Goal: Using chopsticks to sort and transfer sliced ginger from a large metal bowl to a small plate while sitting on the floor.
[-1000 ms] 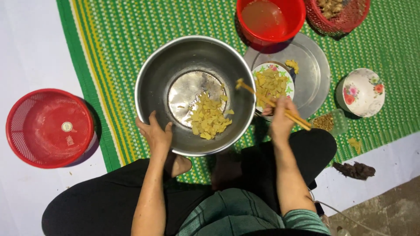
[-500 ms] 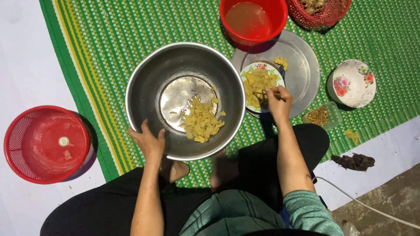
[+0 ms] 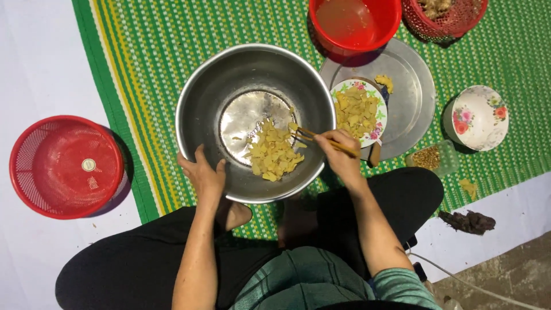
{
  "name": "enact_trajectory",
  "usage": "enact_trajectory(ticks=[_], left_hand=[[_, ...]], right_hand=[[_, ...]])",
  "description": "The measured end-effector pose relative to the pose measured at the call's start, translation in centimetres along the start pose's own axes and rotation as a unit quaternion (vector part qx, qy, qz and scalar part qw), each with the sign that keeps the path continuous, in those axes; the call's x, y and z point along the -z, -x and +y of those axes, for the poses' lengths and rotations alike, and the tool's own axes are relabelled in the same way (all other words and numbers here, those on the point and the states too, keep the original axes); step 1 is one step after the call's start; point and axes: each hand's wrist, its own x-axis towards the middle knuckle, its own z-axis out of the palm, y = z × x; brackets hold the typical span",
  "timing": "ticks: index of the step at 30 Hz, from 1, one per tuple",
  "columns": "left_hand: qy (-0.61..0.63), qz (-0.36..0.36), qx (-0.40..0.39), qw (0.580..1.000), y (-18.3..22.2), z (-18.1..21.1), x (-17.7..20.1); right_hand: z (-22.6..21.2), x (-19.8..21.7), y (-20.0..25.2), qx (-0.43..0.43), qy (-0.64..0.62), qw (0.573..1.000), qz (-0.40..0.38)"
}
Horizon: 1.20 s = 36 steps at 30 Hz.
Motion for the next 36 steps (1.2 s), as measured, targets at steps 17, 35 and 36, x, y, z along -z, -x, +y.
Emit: enact_trajectory(ticks=[17,35,36], left_hand=[[-0.002,-0.006,0.006,1.000,-0.1,-0.7,-0.4],[0.001,0.007,-0.009,1.000,0.0,-0.7,-0.5],[0.000,0.008,-0.009,1.000,0.1,-0.6,-0.4]], right_hand=[[0.5,-2.9,-0.5,0.064,0.022,0.997,0.026],[2.7,-2.7,1.6,-0.105,-0.021,0.992,0.062],[2.1,-2.3,1.5,-0.142,-0.051,0.986,0.070]])
